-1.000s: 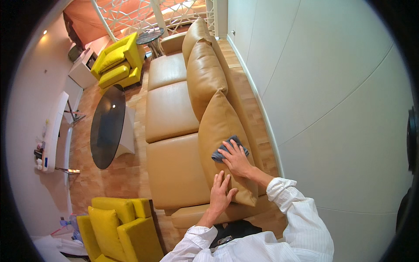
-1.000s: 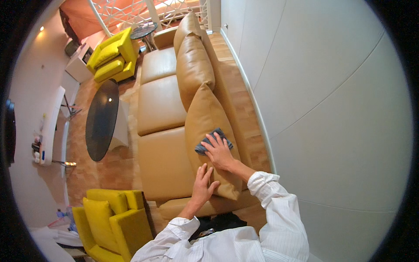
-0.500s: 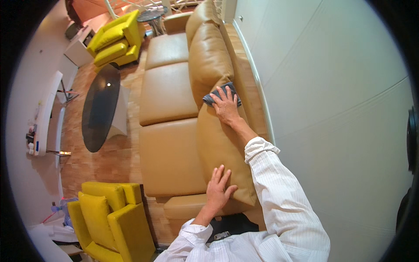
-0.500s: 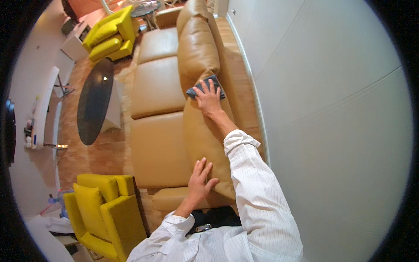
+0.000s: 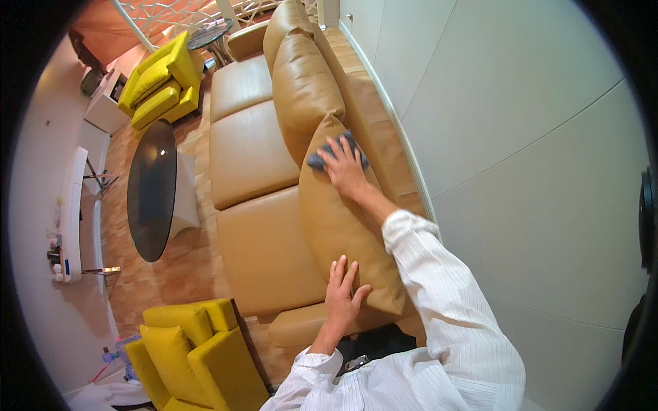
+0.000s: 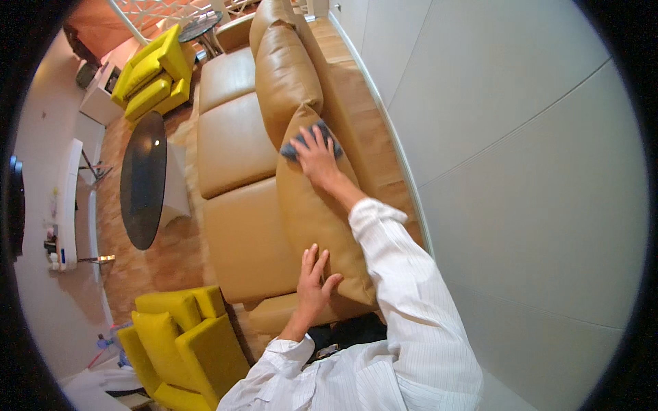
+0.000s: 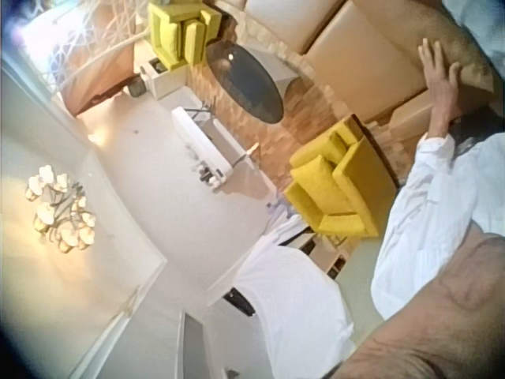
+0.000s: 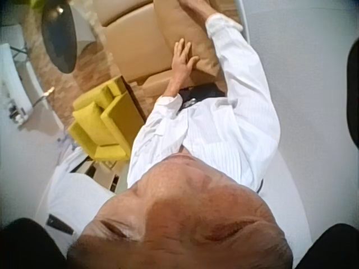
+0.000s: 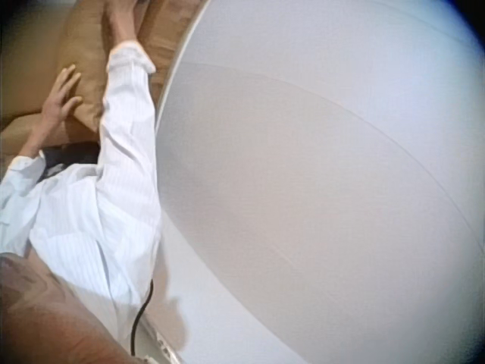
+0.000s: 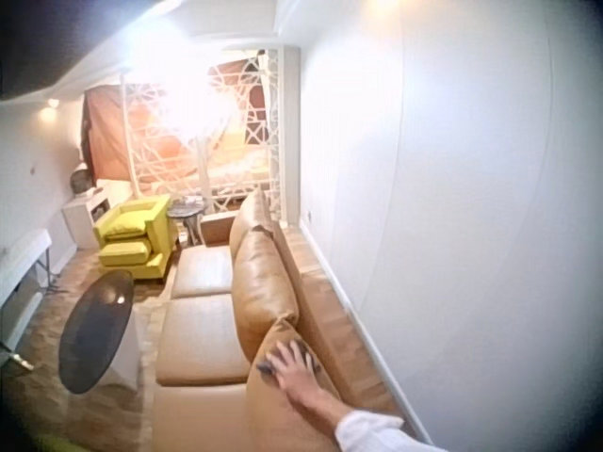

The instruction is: The person wipes a yellow armchair, a glass coffee table, and a brown sofa using a gray cloth. The person moves between pieces of furniture and wipes different surfaces including cushions, armrests, and the tabletop.

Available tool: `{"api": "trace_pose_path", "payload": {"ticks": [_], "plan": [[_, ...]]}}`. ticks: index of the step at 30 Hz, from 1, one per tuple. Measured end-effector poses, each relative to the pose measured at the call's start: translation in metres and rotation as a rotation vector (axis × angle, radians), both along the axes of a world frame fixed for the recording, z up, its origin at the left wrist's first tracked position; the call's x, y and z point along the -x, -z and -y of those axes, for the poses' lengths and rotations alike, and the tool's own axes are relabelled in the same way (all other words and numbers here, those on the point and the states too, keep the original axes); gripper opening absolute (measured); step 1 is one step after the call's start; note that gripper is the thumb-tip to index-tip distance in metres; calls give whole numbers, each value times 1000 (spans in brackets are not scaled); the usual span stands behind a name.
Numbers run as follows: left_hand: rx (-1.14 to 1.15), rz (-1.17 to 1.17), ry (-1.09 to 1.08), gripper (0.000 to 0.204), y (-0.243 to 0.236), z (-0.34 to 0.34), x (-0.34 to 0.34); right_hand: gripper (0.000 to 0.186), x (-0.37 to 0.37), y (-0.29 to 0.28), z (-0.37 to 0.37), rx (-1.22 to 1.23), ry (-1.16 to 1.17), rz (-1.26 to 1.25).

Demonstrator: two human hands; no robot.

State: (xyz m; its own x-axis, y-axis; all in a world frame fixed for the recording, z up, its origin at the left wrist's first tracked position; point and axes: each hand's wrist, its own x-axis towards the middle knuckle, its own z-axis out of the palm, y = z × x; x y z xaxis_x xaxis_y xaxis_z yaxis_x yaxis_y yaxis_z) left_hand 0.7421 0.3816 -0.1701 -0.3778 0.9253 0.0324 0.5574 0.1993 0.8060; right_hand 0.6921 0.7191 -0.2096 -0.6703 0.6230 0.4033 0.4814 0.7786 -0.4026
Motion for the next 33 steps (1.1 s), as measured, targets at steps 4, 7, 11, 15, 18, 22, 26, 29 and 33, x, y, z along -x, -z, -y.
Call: {"api": "trace_pose_path", "payload": {"ticks": [4, 7, 11, 15, 18, 22, 26, 29, 33], "plan": [[1, 0, -9, 71, 0, 4, 7, 47, 29, -12, -10, 101, 44, 33], [8, -15, -22, 71, 0, 8, 15, 47, -3, -10, 30, 206, -69, 24], [8, -19, -30, 71, 0, 7, 11, 46, -100, -12, 119, 279, -157, -16], [10, 3, -45, 71, 1, 11, 8, 46, -171, -49, 199, 400, -169, 116], [5, -14, -40, 71, 8, 14, 11, 46, -170, -46, 207, 396, -162, 128], [-14, -40, -34, 71, 8, 8, 10, 46, -118, -21, 145, 360, -101, 40], [16, -22, -31, 70, -2, 0, 10, 44, -85, -12, 108, 308, -45, 1], [54, -18, -23, 71, -1, 3, 14, 45, -100, -16, 125, 361, -87, 0], [60, -1, -22, 70, -2, 12, 22, 45, -166, -42, 204, 386, -182, 57]]}}
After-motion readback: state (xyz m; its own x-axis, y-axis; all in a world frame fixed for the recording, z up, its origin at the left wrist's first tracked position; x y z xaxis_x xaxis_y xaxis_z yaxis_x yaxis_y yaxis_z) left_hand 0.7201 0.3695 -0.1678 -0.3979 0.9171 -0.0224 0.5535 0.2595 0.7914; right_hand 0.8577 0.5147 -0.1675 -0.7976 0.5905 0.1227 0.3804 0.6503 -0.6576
